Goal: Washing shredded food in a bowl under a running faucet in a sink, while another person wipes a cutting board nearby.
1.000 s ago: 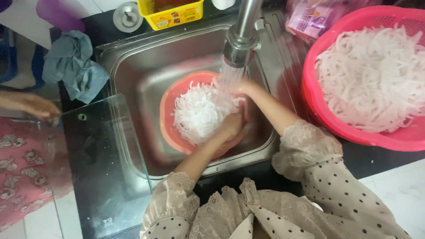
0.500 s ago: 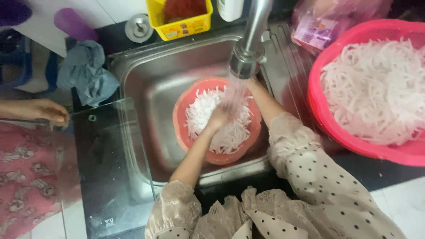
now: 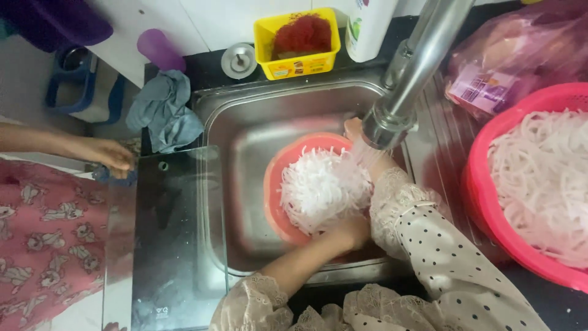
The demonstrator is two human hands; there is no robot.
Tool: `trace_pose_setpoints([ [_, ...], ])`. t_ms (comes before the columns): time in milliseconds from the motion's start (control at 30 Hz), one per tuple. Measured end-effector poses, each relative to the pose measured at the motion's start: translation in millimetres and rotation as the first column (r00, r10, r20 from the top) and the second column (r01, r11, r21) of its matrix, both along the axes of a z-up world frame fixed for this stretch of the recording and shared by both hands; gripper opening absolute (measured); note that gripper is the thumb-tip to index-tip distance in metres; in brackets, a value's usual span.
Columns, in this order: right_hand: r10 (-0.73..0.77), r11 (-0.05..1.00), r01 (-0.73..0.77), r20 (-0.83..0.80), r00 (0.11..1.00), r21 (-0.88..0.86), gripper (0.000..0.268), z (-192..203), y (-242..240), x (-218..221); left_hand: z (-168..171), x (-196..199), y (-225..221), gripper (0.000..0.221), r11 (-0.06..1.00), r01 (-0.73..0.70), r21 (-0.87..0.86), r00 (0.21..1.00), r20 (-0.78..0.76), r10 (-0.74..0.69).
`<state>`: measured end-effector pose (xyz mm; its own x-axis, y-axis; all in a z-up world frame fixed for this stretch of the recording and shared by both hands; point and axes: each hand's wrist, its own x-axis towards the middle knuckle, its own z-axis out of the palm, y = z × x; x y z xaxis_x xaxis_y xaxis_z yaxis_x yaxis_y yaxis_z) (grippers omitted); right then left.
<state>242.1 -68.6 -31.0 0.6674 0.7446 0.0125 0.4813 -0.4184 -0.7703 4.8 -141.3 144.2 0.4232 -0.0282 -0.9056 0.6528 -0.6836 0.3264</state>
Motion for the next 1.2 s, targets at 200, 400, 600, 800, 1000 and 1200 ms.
trace_pose_setpoints([
  [200, 0.026, 0.993, -0.023, 0.029, 0.999, -0.113, 0.029, -3.2, -42.6, -12.7, -144.9, 0.5, -16.8, 0.039, 0.998, -0.016, -0.058, 0.988, 0.155, 0.025],
  [400, 0.035, 0.983, -0.02, 0.078, 0.996, -0.183, 0.028, -0.9, -67.2, -11.7, -161.0, -15.9, -18.8, 0.032, 0.888, 0.389, 0.246, 0.736, 0.497, -0.46],
  [600, 0.105, 0.959, -0.067, 0.125, 0.987, -0.275, 0.028, -0.7, -92.0, -22.3, -122.3, 19.4, -2.5, 0.022, 0.971, 0.202, 0.132, 0.52, 0.826, -0.22],
  [800, 0.151, 0.935, -0.094, 0.146, 0.978, -0.341, 0.028, 22.9, -119.7, -50.3, -194.1, 45.4, 42.4, 0.053, 0.487, -0.613, -0.622, 0.399, 0.288, 0.871],
  [1000, 0.159, 0.985, -0.145, -0.155, 0.975, 0.098, 0.033, 57.5, -133.4, -60.3, -94.0, 38.1, 54.1, 0.046, -0.118, -0.566, -0.816, 0.109, -0.216, 0.97],
  [1200, -0.179, 0.95, 0.232, -0.244, 0.953, 0.21, 0.038, 77.2, -142.5, -53.7, -203.4, 50.9, 80.9, 0.023, 0.431, -0.613, -0.662, 0.193, 0.404, 0.894],
])
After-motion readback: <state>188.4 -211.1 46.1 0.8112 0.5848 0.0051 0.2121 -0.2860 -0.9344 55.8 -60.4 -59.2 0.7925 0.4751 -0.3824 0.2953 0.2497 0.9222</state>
